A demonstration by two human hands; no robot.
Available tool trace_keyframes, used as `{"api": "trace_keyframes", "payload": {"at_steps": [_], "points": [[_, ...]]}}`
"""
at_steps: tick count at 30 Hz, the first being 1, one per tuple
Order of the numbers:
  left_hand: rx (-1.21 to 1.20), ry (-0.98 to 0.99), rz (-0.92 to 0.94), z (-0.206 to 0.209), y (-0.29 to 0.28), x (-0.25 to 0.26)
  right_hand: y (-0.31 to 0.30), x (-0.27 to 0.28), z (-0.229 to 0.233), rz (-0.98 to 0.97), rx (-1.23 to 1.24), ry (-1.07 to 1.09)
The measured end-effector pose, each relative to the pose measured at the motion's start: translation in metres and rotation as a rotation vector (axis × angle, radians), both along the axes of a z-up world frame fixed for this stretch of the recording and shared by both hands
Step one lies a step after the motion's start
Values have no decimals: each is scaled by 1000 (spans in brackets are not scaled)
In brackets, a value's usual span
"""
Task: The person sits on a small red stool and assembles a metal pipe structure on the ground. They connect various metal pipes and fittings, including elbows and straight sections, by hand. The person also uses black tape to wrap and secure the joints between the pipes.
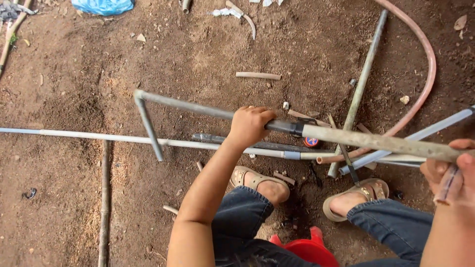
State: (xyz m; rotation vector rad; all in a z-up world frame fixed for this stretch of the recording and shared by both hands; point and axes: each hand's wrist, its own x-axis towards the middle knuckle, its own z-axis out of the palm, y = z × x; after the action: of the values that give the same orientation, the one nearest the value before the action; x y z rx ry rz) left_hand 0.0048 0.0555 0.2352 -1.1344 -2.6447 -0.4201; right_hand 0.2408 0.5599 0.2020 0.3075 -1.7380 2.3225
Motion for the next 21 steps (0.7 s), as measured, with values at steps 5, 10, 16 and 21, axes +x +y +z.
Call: {"api": "trace_keyframes", "payload": {"at_steps": [5,10,16,21], "points": [[-329,-128,63,51,17,21,3,-8,17,10,-177,-101],[-319,-185,72,65,21,40,-6,-17,32,22,-178,-104],[-359,-207,106,62,15,36,-35,-15,47,4,-256,-148],[-392,-204,-9,68,17,43,-7,-19,38,33,-230,-63]]}}
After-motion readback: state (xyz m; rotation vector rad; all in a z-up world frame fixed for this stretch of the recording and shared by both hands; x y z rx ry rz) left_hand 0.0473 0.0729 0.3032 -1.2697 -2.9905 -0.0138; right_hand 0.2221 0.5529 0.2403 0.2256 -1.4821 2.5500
